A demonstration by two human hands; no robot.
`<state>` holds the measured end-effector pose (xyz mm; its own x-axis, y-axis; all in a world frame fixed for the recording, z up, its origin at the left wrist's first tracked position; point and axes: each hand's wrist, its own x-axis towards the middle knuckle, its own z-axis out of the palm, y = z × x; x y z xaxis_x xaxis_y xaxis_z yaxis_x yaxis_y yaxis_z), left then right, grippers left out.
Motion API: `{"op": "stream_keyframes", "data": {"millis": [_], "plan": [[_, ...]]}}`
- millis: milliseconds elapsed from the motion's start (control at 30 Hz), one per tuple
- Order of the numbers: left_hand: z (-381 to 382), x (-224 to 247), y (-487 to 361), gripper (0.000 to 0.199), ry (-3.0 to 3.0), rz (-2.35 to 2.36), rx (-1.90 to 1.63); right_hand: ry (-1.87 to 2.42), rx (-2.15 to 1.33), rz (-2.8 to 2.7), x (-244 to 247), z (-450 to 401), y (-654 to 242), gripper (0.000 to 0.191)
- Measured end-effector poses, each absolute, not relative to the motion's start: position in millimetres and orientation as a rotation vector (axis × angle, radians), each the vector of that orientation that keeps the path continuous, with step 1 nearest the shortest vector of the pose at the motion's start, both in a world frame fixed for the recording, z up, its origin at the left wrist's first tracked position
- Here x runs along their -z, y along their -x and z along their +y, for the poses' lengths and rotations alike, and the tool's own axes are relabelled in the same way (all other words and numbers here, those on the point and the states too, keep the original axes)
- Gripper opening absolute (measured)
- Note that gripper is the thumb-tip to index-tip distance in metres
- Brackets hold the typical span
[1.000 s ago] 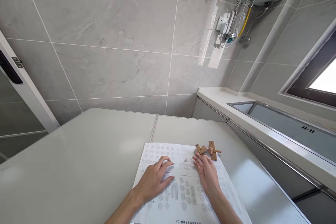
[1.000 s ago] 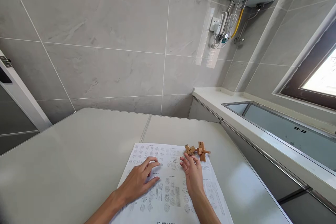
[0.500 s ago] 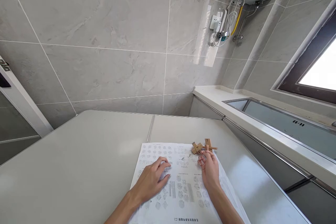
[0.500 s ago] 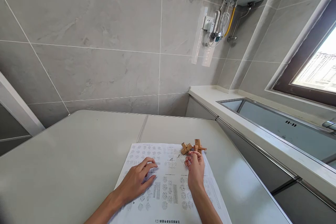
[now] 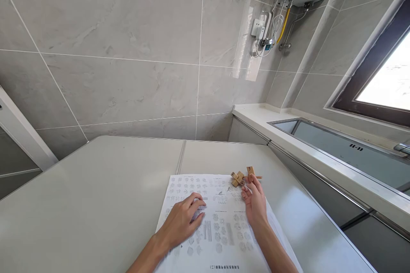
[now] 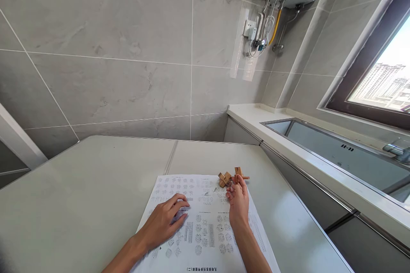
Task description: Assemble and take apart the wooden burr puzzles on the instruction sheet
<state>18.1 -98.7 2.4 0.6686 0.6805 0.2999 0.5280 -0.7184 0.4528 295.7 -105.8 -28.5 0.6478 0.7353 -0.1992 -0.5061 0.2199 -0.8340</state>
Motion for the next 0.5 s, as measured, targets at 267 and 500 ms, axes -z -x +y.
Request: {"op": "stream_keyframes", "data": {"millis": [267,500], "plan": [[-99.3,-3.4,-17.4,0.019,-2.559,0.959,-0.661,1.100,-0.832,-0.342,26.9,-105.7,-293.8,0.053],[-100.8,-5.1,-17.7,0.019,-2.505,0.958,-0.700,1.222,-0.735,-0.523,22.8,-109.5,-287.3,0.046]]}}
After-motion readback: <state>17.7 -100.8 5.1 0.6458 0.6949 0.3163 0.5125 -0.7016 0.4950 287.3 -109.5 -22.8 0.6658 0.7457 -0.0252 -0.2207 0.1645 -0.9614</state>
